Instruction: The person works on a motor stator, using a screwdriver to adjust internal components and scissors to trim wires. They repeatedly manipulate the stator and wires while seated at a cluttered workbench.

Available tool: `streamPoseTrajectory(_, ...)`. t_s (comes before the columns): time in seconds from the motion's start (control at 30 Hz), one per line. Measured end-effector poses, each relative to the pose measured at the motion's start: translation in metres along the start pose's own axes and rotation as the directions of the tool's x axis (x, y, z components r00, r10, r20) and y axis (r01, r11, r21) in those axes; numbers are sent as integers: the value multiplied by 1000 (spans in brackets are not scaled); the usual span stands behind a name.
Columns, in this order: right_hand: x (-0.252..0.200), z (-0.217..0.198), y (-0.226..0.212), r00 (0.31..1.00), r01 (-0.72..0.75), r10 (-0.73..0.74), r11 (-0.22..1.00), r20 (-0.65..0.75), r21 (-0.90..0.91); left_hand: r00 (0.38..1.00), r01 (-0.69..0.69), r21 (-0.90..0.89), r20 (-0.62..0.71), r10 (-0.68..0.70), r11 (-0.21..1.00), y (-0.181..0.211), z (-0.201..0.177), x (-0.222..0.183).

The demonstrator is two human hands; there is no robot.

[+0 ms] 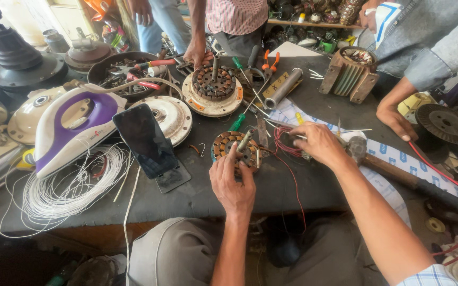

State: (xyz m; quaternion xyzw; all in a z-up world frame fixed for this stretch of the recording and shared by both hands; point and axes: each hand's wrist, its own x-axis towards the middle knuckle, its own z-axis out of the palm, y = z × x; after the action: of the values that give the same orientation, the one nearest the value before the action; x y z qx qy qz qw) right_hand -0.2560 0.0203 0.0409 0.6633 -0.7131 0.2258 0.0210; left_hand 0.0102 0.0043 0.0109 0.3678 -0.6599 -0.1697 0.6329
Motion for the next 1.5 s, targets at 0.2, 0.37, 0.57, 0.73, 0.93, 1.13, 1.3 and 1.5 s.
streamPoseTrajectory(0.2,0,-8,-8,994,-105,105,993,-1,-58,1000,-7,13,-2,7,1000,0,1,-1)
streamPoseTrajectory(0.37,-11,-11,-27,985,-60,20,972,-171,-229,999,-28,9,-20,28,1000,0,2,-1)
streamPoseTrajectory(0.57,-38,-9,-45,956,-59,-16,968,-292,-245,1000,-20,15,-10,20,1000,2,-2,4)
streamPoseTrajectory(0.73,-76,-20,-53,945,-128,86,985,-315,-113,977,-212,-12,-3,212,977,18,-1,4)
streamPoseTrajectory(0.93,-87,-22,-75,940,-55,46,998,-339,-16,918,-268,-210,240,315,940,55,31,-10)
streamPoseTrajectory(1.13,-75,-26,-79,949,-51,114,975,-295,214,906,-183,-247,333,261,952,42,62,-14)
streamPoseTrajectory(1.3,-71,-34,-66,969,-107,169,944,-178,313,913,-171,-260,320,252,950,27,82,-17)
streamPoseTrajectory(1.5,-58,-57,-41,995,44,-38,997,-90,62,908,-112,-234,371,196,966,23,85,-20)
